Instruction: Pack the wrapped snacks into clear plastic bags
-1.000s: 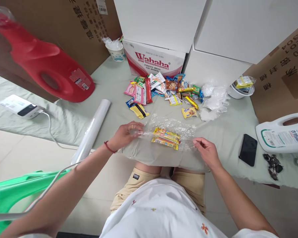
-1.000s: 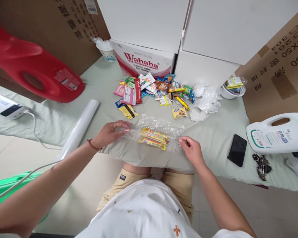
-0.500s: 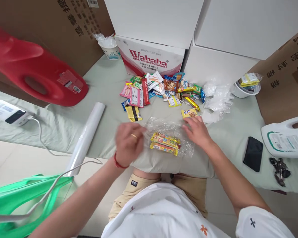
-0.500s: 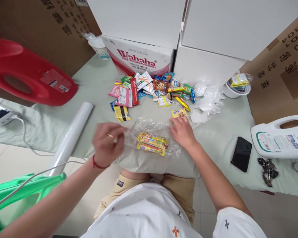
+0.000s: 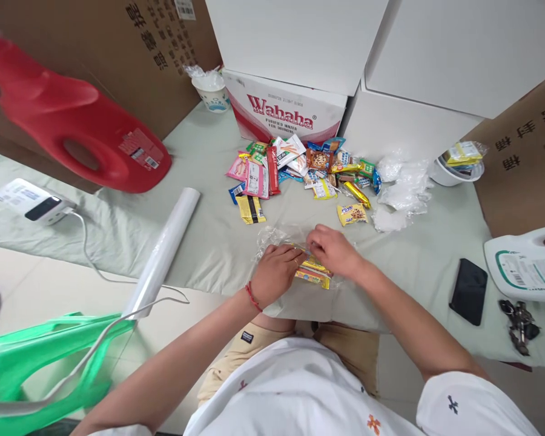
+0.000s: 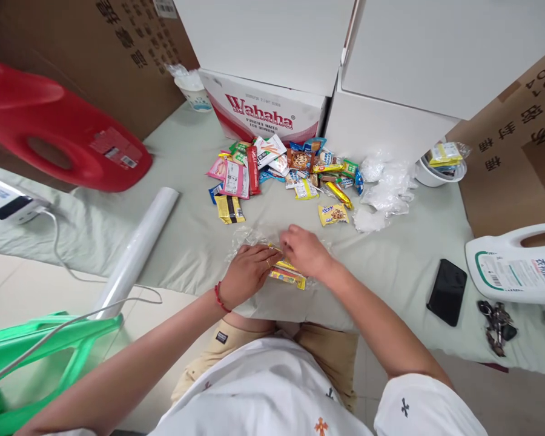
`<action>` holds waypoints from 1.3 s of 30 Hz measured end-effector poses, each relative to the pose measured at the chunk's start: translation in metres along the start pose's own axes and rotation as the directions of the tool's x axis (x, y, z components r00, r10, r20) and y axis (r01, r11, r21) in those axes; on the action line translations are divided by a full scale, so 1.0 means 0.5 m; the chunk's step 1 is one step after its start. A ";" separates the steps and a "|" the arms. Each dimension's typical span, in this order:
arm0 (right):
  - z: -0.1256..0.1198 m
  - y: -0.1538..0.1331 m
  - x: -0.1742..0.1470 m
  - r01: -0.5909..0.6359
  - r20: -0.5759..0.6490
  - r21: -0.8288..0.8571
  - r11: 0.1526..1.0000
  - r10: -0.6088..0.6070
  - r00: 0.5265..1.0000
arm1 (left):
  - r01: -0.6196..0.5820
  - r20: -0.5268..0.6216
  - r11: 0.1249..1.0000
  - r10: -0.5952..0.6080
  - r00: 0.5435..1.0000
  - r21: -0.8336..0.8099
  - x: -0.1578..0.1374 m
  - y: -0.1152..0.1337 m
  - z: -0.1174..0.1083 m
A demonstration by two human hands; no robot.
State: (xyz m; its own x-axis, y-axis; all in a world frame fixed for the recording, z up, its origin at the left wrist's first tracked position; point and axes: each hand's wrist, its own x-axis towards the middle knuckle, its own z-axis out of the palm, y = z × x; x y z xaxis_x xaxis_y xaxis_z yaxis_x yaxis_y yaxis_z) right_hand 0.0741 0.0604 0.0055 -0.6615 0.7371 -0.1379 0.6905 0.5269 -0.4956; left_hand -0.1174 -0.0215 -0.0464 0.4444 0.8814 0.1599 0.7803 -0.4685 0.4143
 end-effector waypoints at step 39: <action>0.114 -0.082 -0.092 0.044 0.091 -0.356 0.933 -0.012 0.996 | 0.489 -0.019 0.785 -0.535 0.845 -0.379 -0.002 -0.188 -0.080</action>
State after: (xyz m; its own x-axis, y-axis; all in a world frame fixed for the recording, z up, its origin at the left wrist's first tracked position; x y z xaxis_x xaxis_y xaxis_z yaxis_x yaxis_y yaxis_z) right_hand 0.0596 -0.0193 -0.0165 -0.6939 0.6890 -0.2091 0.7195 0.6751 -0.1632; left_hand -0.2086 0.0242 -0.0498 -0.0505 0.9963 -0.0697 0.6634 0.0856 0.7434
